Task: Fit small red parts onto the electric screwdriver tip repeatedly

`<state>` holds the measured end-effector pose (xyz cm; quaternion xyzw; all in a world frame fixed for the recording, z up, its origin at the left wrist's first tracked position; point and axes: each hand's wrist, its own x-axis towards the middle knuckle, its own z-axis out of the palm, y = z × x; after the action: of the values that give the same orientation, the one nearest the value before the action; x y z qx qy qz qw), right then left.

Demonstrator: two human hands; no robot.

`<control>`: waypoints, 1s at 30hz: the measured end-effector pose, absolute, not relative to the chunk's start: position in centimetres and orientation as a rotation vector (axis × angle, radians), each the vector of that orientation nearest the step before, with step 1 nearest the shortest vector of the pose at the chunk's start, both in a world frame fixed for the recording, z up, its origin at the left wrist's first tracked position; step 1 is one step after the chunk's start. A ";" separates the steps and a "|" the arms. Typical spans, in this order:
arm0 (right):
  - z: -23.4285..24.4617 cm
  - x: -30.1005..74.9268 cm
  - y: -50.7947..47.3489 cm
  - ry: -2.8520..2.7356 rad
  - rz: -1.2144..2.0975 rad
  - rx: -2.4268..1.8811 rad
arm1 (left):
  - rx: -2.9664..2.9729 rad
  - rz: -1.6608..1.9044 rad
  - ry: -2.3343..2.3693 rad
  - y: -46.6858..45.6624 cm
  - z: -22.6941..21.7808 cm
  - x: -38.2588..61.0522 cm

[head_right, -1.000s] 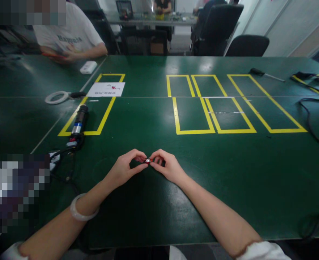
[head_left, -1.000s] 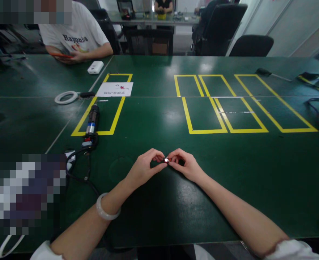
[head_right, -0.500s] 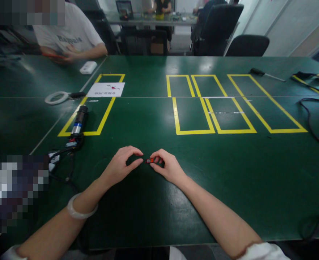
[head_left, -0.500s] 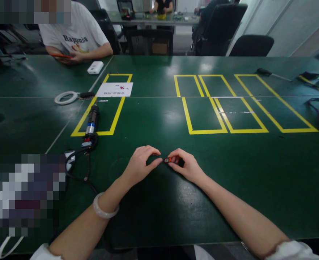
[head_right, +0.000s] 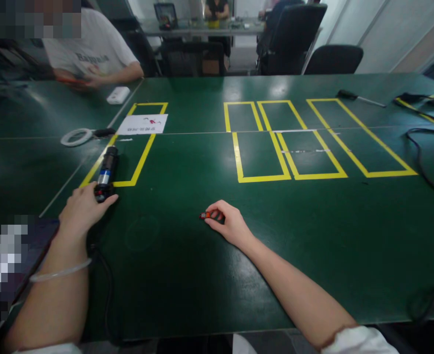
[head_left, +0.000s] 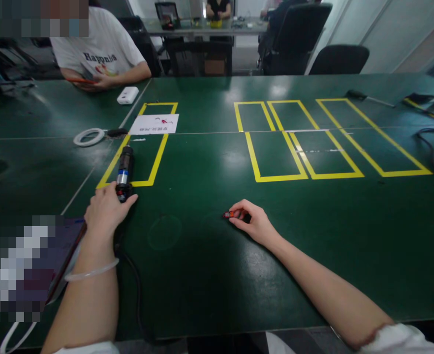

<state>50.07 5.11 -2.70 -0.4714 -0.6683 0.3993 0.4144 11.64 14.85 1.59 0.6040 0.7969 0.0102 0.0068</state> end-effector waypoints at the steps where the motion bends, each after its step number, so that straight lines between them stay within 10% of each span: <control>1: -2.7 50.1 5.1 -1.684 0.994 -1.179 | 1.881 0.005 2.483 15.0 1.5 11.4; 30: -2.5 50.4 5.5 -1.695 0.835 -1.277 | 2.364 0.460 1.581 8.1 -0.1 28.9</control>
<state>50.44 5.49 -2.50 -0.5089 -0.6755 0.3327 0.4172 28.94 8.13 -0.14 0.8137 0.5440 0.1583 0.1299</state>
